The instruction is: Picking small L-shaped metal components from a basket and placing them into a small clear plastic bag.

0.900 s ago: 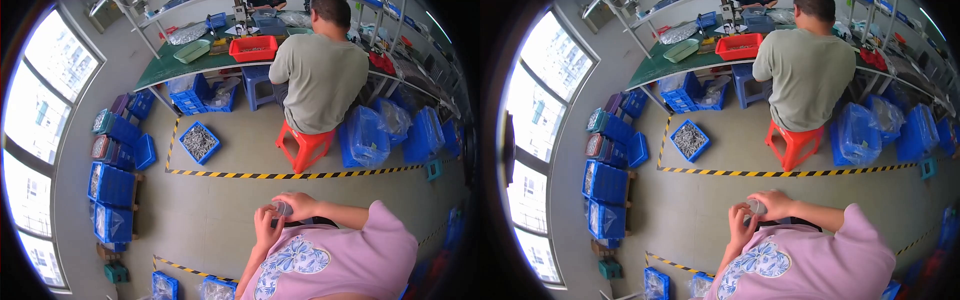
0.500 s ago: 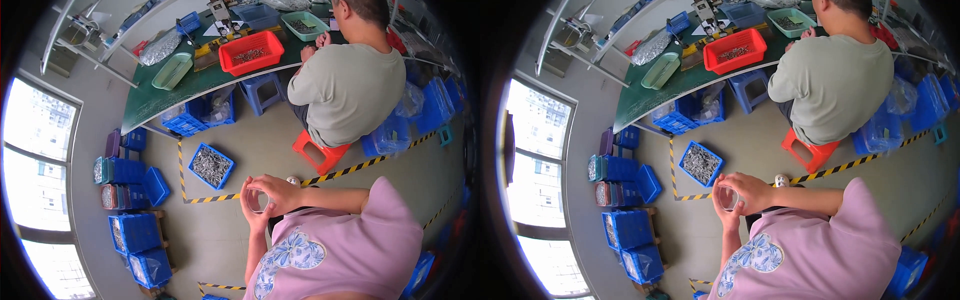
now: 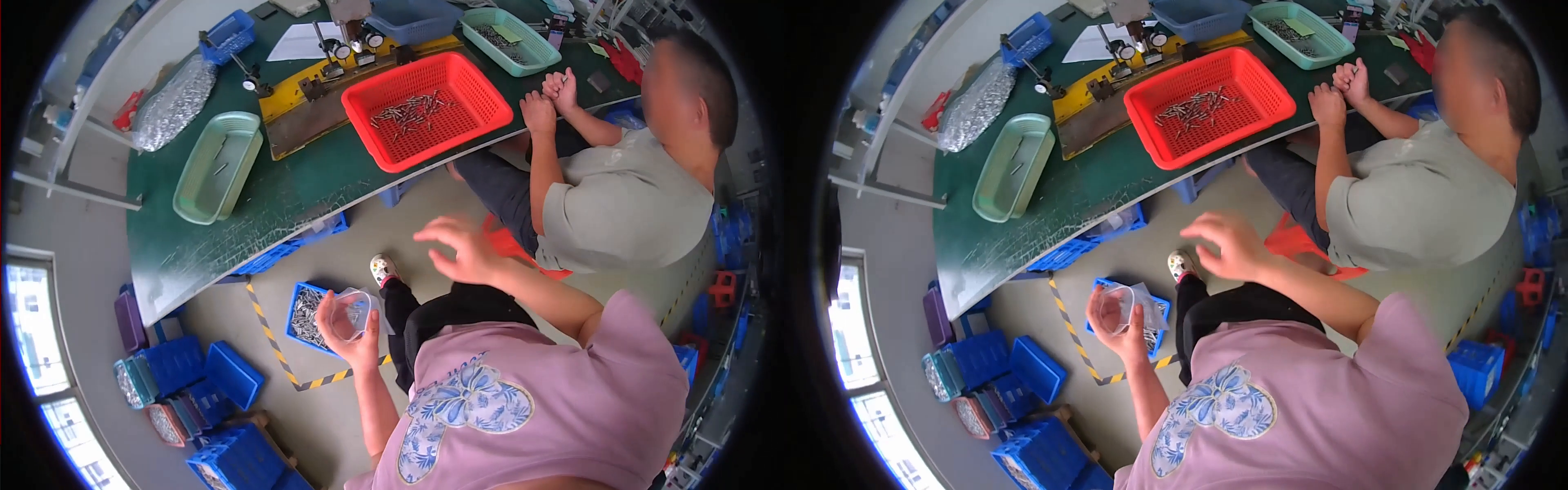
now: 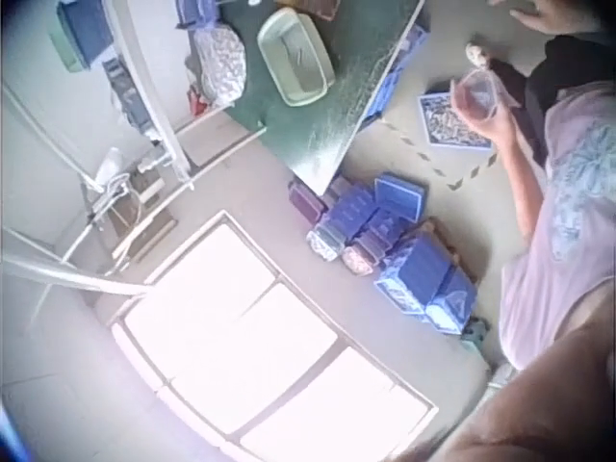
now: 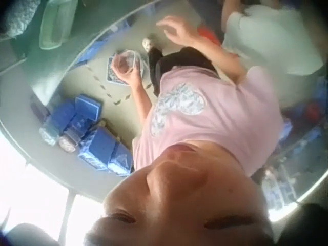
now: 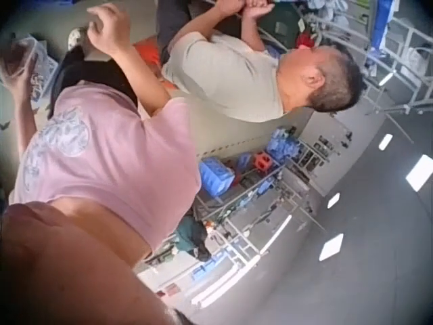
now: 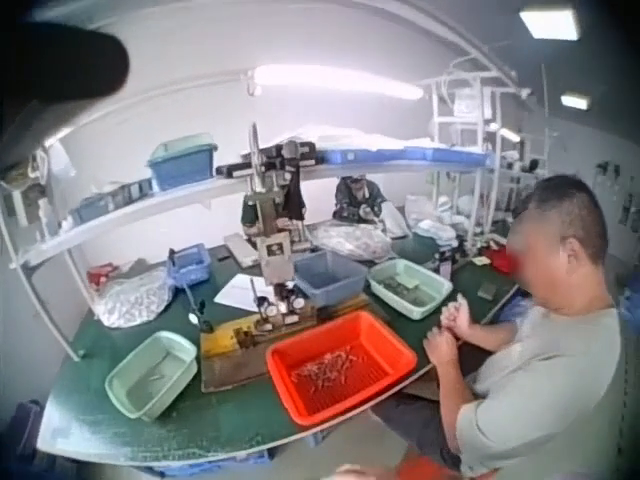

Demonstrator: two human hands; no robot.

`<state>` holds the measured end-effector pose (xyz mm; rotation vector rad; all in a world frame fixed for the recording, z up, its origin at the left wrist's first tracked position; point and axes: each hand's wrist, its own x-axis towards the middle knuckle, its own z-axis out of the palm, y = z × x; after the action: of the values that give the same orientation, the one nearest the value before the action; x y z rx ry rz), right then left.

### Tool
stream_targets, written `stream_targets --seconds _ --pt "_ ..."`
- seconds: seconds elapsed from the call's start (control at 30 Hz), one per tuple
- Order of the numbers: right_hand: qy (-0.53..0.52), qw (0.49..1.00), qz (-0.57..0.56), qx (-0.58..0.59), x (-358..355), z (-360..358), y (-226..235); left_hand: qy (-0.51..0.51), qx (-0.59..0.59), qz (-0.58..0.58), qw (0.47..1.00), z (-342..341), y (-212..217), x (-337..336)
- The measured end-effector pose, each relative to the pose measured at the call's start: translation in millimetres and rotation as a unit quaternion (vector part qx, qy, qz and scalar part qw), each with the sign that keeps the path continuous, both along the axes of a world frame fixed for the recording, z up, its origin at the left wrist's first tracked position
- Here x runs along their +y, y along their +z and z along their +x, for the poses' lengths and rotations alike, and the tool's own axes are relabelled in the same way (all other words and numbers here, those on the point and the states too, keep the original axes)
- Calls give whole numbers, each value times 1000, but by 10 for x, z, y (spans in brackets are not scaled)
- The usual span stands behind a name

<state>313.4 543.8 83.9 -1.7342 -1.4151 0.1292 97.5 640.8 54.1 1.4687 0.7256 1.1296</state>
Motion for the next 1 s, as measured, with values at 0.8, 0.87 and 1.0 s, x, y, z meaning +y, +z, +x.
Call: stream_targets --seconds 0.8,0.87,1.0 --pt "-76 940 -311 -114 2085 1847 -610 -139 78 -106 982 977 -153 1699" --pt "-46 940 -271 -201 2091 1991 -689 -121 78 -82 986 1004 -140 1737" --pt "3 924 -232 -303 2023 2153 -611 -111 96 -91 985 925 -154 1779"
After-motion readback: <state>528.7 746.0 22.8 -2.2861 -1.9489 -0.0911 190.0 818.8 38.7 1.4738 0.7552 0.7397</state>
